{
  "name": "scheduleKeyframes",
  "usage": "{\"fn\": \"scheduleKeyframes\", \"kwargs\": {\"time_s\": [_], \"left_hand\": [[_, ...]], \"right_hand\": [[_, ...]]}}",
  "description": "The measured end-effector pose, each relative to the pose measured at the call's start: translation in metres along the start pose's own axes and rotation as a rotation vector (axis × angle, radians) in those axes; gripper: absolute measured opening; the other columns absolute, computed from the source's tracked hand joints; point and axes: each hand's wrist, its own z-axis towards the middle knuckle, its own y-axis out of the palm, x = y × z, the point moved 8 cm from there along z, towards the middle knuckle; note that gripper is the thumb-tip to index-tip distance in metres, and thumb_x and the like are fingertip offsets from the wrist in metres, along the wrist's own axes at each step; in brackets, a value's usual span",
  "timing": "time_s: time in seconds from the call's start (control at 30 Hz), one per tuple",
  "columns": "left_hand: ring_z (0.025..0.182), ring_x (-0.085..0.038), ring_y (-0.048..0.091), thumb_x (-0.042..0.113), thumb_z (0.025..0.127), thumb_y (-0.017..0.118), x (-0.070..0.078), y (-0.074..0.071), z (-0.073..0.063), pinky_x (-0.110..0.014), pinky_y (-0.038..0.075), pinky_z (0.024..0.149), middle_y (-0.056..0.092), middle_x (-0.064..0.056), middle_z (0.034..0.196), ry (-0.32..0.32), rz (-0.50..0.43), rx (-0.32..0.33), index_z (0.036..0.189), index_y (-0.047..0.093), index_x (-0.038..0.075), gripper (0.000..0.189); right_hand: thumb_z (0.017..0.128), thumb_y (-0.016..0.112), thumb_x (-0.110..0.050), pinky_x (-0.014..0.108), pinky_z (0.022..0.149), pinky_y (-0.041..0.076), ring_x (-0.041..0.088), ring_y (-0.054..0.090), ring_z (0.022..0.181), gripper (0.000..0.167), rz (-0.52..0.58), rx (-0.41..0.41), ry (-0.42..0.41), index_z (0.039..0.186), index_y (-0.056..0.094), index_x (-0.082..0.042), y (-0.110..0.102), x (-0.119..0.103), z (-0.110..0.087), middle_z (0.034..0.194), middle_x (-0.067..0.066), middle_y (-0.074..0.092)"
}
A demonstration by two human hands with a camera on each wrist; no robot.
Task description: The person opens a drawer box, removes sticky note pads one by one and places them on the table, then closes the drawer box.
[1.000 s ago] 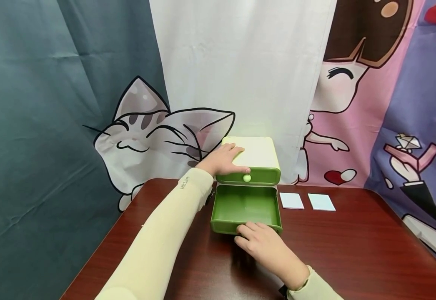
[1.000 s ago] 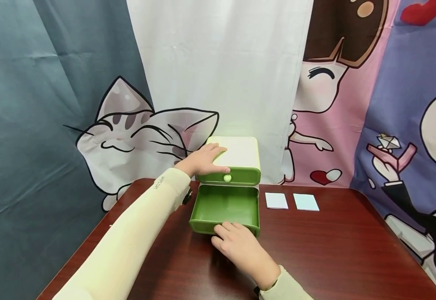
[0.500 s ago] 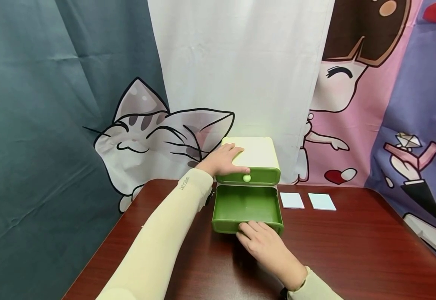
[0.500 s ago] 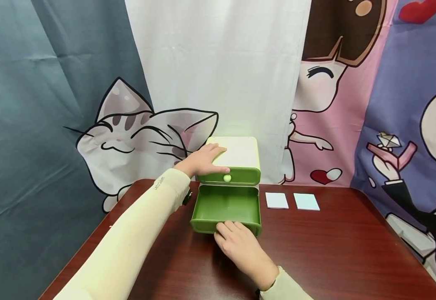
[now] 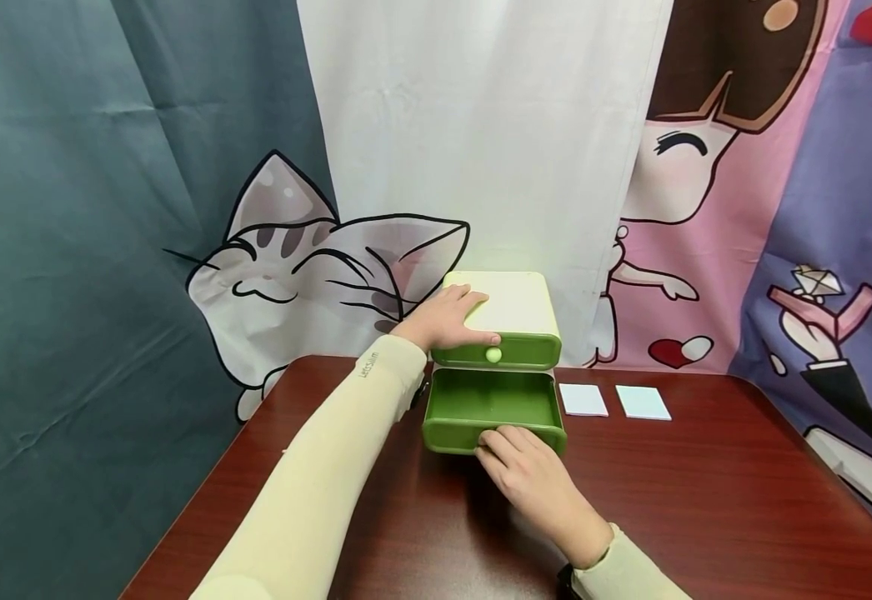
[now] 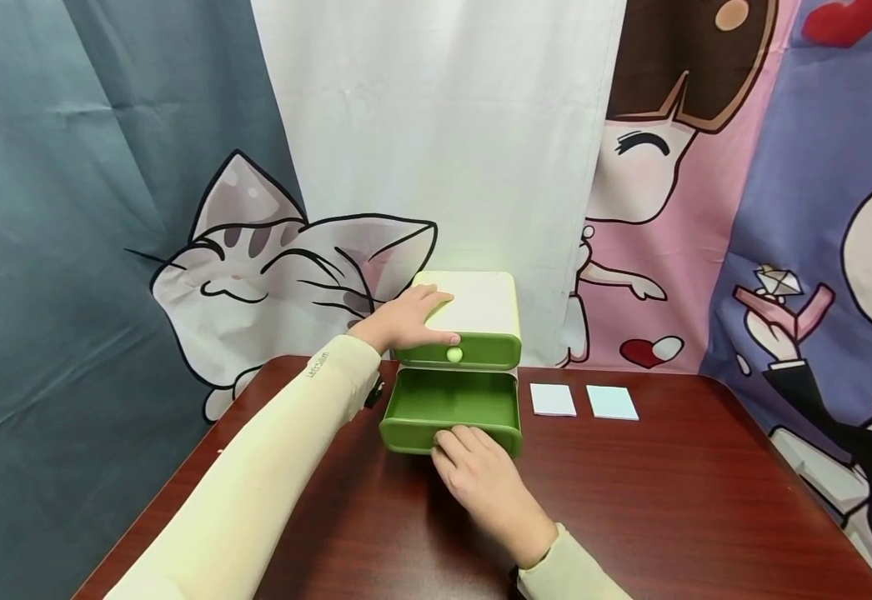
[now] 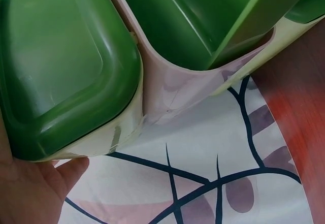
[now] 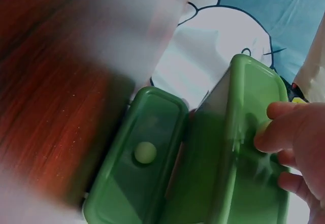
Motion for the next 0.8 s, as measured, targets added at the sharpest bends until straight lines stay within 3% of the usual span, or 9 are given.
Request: {"fn": "scheduleKeyframes", "kwargs": {"time_s": [0.2, 0.53, 0.8], "left_hand": [[0.148, -0.023, 0.029, 0.082, 0.083, 0.053, 0.001, -0.001, 0.0, -0.042, 0.029, 0.119, 0.032, -0.006, 0.161, -0.004, -0.004, 0.004, 0.157, 0.037, 0.029, 0.093], [0.149, -0.025, 0.028, 0.083, 0.083, 0.052, 0.002, -0.001, 0.0, -0.043, 0.027, 0.119, 0.031, -0.008, 0.161, -0.005, -0.001, -0.006, 0.157, 0.036, 0.028, 0.094], [0.149, -0.025, 0.028, 0.082, 0.083, 0.053, 0.002, -0.001, -0.001, -0.044, 0.027, 0.119, 0.031, -0.008, 0.161, -0.009, 0.002, -0.008, 0.157, 0.036, 0.029, 0.093]], "right_hand": [[0.096, 0.043, -0.012, 0.039, 0.085, 0.051, 0.027, 0.06, 0.093, 0.033, -0.017, 0.03, 0.033, 0.099, 0.074, -0.002, 0.006, 0.005, -0.002, 0.104, 0.009, 0.063], [0.095, 0.044, -0.009, 0.041, 0.085, 0.05, 0.029, 0.06, 0.094, 0.031, 0.048, 0.074, 0.096, 0.099, 0.074, -0.001, 0.012, 0.016, -0.005, 0.104, 0.011, 0.064], [0.097, 0.043, -0.011, 0.04, 0.09, 0.05, 0.028, 0.059, 0.096, 0.032, 0.025, 0.049, 0.139, 0.099, 0.073, -0.001, 0.023, 0.023, -0.004, 0.104, 0.01, 0.063]]}}
